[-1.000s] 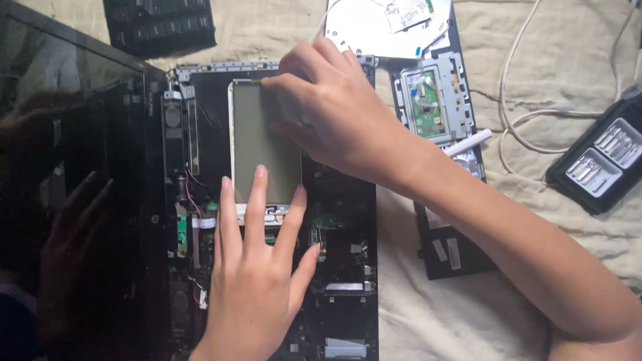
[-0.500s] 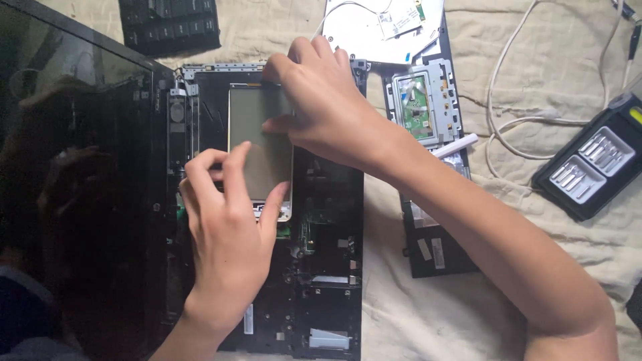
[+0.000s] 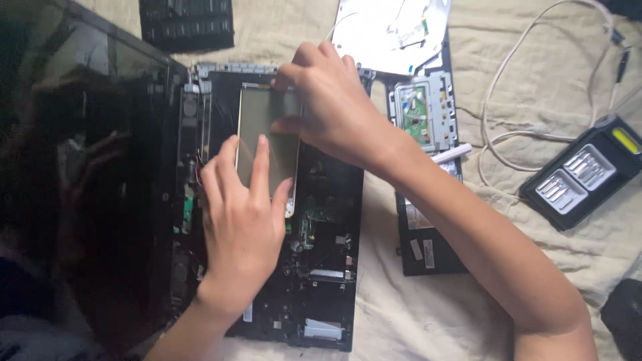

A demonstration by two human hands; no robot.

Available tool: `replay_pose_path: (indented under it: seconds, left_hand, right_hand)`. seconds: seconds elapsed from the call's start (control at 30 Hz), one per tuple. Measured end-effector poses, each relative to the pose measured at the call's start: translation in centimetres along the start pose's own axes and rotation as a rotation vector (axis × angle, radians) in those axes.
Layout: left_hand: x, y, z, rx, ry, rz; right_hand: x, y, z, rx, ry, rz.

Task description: Adjusting internal cables and components within a laptop chassis, including placing a smartphone screen assembly.

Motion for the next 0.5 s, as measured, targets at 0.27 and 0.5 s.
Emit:
replay_pose_path:
  seconds: [0.27, 0.5]
  left_hand:
    - [1.4, -1.0, 0.3, 0.033, -0.005, 0.082]
    - [1.9, -1.5, 1.1, 0.151, -0.017, 0.154]
  right_hand:
    - [0.0, -0.1, 0.6, -0.034, -0.135, 0.147]
    - [1.0, 1.9, 2.9, -0.031, -0.09, 0.08]
Point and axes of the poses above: each hand's wrist, its own x-axis away from the middle knuckle, its own y-axis out of the back of the hand, z = x × y, the point moved 6 cm from there along -x, towards the middle knuckle, and after that the axes turned 9 degrees about -y, right-handed, at the moved point
